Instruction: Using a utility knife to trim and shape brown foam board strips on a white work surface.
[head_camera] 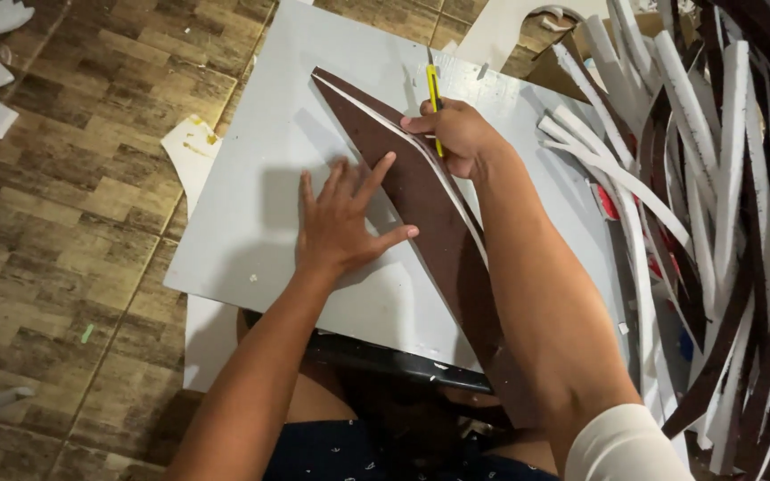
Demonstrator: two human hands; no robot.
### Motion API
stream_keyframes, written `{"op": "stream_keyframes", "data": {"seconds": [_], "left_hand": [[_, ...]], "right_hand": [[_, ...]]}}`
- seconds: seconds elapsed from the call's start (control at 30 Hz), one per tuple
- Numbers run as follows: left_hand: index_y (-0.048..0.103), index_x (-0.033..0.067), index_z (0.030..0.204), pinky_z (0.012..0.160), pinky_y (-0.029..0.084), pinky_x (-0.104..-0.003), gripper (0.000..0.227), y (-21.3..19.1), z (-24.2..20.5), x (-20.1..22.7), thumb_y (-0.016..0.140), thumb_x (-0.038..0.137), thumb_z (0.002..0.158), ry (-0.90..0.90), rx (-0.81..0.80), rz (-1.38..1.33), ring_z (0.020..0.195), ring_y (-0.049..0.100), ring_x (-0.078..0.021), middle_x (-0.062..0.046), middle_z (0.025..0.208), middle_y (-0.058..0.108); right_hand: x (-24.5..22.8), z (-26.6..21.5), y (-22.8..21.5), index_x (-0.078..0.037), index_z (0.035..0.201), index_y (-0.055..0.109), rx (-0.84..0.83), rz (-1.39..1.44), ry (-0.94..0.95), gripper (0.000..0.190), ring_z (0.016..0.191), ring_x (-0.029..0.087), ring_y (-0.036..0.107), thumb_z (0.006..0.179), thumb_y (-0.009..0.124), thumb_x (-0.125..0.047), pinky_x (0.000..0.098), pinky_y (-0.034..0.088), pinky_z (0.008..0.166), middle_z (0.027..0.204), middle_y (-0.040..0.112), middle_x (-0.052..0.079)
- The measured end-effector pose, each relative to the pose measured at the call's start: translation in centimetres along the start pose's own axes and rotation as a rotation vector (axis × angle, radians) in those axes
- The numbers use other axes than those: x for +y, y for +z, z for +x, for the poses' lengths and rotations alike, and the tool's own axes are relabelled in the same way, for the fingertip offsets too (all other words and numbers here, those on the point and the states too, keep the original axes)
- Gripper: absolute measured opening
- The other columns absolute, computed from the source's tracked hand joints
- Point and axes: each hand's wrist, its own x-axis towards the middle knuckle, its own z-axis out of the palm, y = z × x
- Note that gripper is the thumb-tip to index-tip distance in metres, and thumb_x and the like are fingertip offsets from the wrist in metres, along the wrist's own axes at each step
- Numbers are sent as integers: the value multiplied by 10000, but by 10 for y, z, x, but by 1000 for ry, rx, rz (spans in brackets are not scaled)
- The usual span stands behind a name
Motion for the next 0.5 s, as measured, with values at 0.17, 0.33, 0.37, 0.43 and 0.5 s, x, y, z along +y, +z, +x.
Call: {"op": "stream_keyframes", "data": {"seconds": [0.17, 0.33, 0.37, 0.43, 0.5], "left_hand": [[219, 376, 1631, 1113, 181, -802, 1057, -11, 2, 3, 603, 865, 776, 40, 23, -2, 1453, 439, -345, -67, 1380, 632], [196, 367, 1605, 1166, 2, -702, 996, -21, 4, 14, 428, 892, 790, -77, -178, 60, 1537, 186, -309, 4, 1551, 488], [196, 367, 1605, 1166, 2, -702, 996, -19, 4, 15, 428, 892, 790, -70, -182, 54, 1537, 186, -309, 4, 1551, 488], [217, 343, 1605, 1166, 12, -703, 991, -18, 7, 14, 380, 897, 800, -74, -185, 74, 1533, 191, -327, -12, 1580, 446], [207, 327, 1608, 1167, -4, -702, 997, -18, 10, 13, 361, 897, 804, -84, -200, 83, 1537, 171, -321, -19, 1593, 420]], "right_hand": [[-11, -6, 0, -166, 882, 496, 32, -35, 57, 237, 614, 150, 611, 915, 720, -96, 294, 597, 541, 719, 479, -16], [-29, -17, -16, -152, 897, 433, 119, -272, -213, 310, 630, 177, 737, 920, 727, -56, 263, 507, 492, 876, 705, 56], [-36, -23, -23, -152, 897, 433, 128, -273, -210, 310, 630, 177, 737, 920, 727, -56, 263, 507, 492, 876, 705, 56], [-52, -32, -34, -144, 944, 489, 259, -408, -264, 278, 617, 163, 751, 911, 758, -81, 273, 551, 505, 814, 699, 13], [-59, -4, -83, -46, 1059, 527, 293, -490, -372, 292, 644, 195, 786, 905, 771, -90, 267, 560, 453, 859, 734, 66]]}}
